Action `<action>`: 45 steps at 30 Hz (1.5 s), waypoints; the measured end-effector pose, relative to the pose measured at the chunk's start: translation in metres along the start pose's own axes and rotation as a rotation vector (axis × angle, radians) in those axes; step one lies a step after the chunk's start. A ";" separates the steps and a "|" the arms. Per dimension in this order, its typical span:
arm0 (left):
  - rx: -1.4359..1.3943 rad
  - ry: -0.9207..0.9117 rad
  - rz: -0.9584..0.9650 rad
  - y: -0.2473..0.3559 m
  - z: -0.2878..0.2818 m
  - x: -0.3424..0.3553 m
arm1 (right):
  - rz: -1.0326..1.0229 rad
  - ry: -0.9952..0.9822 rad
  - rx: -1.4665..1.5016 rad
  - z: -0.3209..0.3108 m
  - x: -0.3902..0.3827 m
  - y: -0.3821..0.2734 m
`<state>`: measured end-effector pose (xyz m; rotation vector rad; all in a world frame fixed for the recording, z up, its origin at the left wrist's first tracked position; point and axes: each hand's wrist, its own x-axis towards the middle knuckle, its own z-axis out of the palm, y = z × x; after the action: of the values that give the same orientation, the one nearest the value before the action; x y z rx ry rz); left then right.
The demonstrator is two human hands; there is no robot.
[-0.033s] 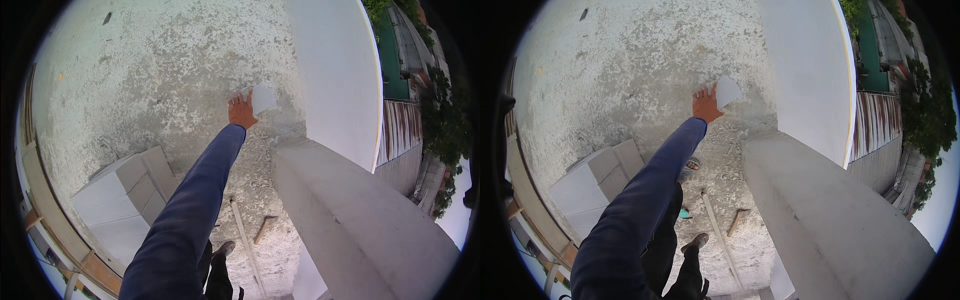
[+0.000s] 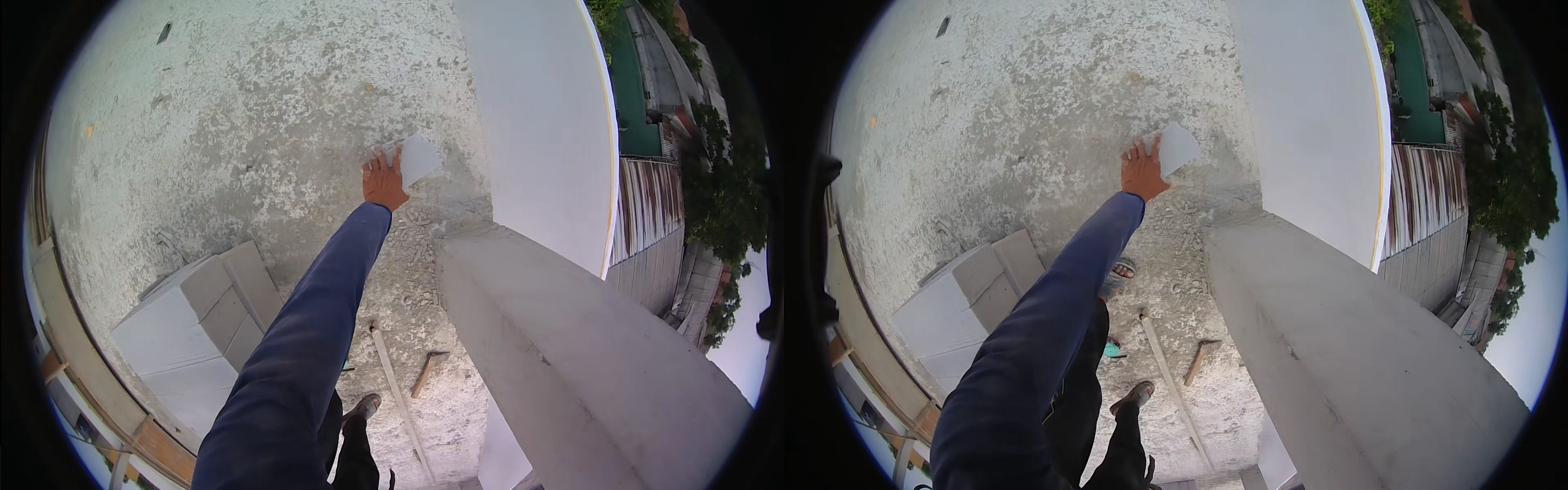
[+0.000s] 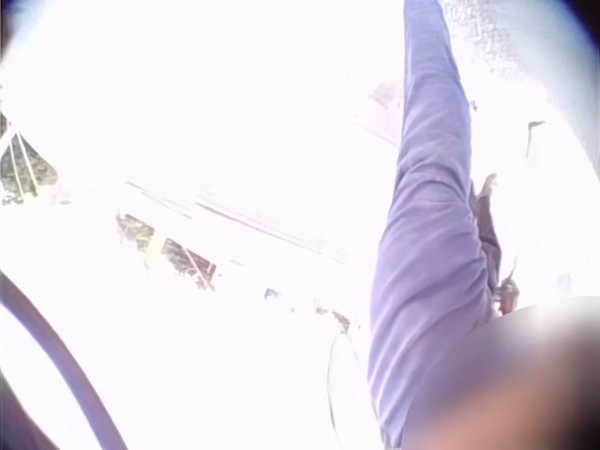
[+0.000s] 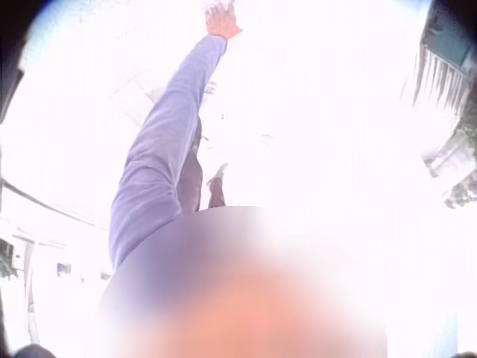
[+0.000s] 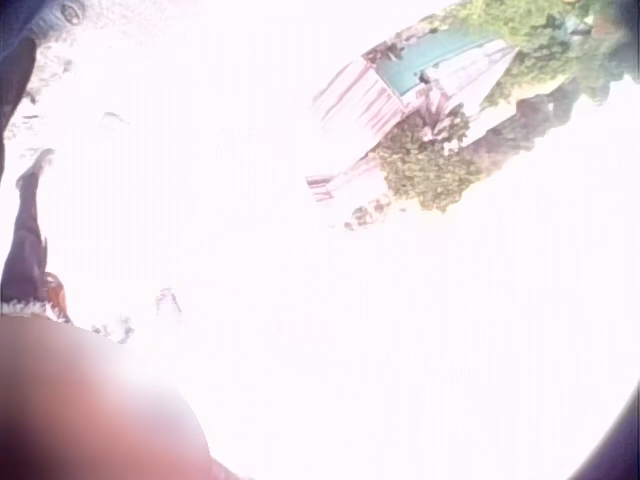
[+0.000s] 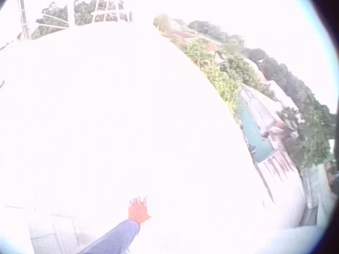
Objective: The person walks on a rooftop construction site, picks up a trowel and a tile, then places the tile against a wall. They use a tape measure and hammer to mark and adjust the wall, then use a string line to align the tile placement.
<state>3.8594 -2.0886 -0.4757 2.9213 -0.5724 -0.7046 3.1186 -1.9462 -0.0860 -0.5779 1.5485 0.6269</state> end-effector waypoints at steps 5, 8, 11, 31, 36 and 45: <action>0.131 -0.015 0.046 0.000 0.015 0.008 | -0.151 -0.177 0.237 -0.005 0.009 0.003; 0.068 -0.004 -0.037 -0.002 -0.003 -0.022 | -0.214 -0.312 0.347 0.009 -0.010 -0.007; -0.171 -0.278 -0.339 -0.013 -0.038 -0.081 | -0.098 0.137 -0.214 0.019 -0.027 -0.021; -0.711 -0.700 -0.125 0.065 -0.183 -0.776 | -0.710 0.227 0.505 -0.160 -0.048 0.146; -0.849 -1.026 0.129 0.142 -0.194 -0.936 | -0.760 0.173 0.828 -0.208 -0.106 0.271; -0.443 -1.450 0.312 0.221 -0.162 -1.138 | -0.891 0.025 1.435 -0.207 -0.162 0.473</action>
<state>2.9206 -1.8671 0.1877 1.4436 -0.7234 -2.3845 2.6545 -1.7488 0.1094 -0.0790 1.1915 -1.1245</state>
